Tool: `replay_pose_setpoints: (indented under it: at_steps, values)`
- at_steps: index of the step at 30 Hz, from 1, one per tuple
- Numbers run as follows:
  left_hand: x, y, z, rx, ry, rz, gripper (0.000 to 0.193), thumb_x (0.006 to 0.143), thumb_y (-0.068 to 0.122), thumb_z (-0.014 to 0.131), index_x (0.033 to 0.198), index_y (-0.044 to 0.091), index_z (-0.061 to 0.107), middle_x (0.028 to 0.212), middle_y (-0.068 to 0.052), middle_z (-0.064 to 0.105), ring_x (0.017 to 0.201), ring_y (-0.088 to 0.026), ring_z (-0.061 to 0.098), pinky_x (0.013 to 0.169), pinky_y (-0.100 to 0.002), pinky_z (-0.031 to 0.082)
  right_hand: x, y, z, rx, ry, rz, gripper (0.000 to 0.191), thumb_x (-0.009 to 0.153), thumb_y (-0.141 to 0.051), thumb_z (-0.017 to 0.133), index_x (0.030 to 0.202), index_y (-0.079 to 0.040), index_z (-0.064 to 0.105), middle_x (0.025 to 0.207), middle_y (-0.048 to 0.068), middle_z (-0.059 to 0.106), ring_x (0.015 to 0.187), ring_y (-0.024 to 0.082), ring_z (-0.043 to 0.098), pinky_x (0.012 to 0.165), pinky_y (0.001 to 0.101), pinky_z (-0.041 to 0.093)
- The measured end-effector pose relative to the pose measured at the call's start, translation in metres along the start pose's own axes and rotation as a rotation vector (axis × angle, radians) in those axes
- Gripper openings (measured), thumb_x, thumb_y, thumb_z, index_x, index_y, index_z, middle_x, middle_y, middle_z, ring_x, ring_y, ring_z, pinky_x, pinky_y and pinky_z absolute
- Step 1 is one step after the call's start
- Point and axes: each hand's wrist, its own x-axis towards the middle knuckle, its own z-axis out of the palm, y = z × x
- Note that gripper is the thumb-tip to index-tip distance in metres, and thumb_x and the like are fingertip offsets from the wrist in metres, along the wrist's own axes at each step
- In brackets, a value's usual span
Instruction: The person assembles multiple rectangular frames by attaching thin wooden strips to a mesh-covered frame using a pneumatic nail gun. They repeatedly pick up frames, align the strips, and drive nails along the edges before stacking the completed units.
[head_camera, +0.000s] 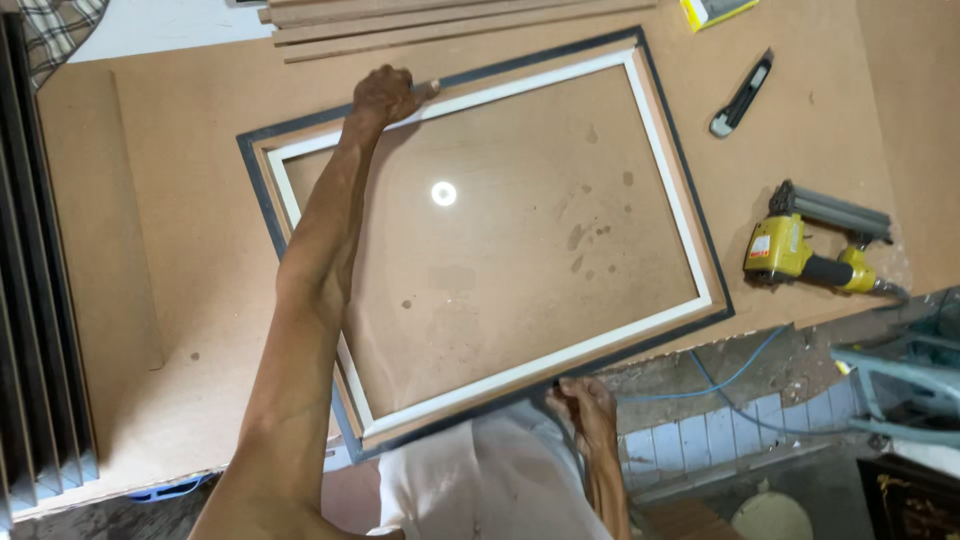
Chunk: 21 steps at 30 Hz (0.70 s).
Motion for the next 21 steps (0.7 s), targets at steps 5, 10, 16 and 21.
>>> replay_pose_setpoints:
  at_steps: [5,10,16,21]
  values:
    - [-0.019,-0.009,-0.027,0.016,-0.271,-0.041,0.093,0.087,0.092,0.034,0.072,0.008,0.07,0.07,-0.01,0.066,0.078,-0.022,0.066,0.08,-0.048,0.051,0.0,0.014,-0.007,0.194,0.043,0.136,0.019,0.078,-0.018,0.069,0.092,-0.008,0.061,0.098,0.011,0.066,0.091,0.04,0.07,0.083,0.057,0.06]
    - [-0.066,-0.025,-0.077,0.019,-0.014,-0.011,0.089,0.084,0.095,0.042,0.081,0.011,0.072,0.07,-0.011,0.07,0.073,-0.026,0.069,0.067,-0.051,0.054,0.005,0.012,0.009,0.305,-0.226,0.048,0.043,0.084,-0.021,0.066,0.12,0.003,0.061,0.108,0.024,0.064,0.101,0.042,0.066,0.095,0.0558,0.055]
    - [-0.149,-0.042,-0.19,0.086,0.204,-0.113,0.093,0.081,0.093,0.046,0.08,0.004,0.072,0.068,-0.013,0.065,0.072,-0.027,0.068,0.069,-0.05,0.054,0.0,-0.056,0.075,0.372,-0.407,-0.133,0.06,0.077,-0.029,0.06,0.135,-0.013,0.058,0.118,0.019,0.065,0.107,0.035,0.067,0.091,0.0561,0.057]
    - [-0.283,-0.056,-0.303,0.233,0.716,0.102,0.089,0.092,0.084,0.059,0.097,-0.003,0.073,0.073,-0.016,0.07,0.067,-0.03,0.069,0.057,-0.051,0.055,-0.023,-0.106,0.164,0.357,-0.703,-0.228,0.064,0.081,-0.019,0.06,0.145,-0.021,0.056,0.128,0.02,0.064,0.117,0.037,0.064,0.098,0.0629,0.053]
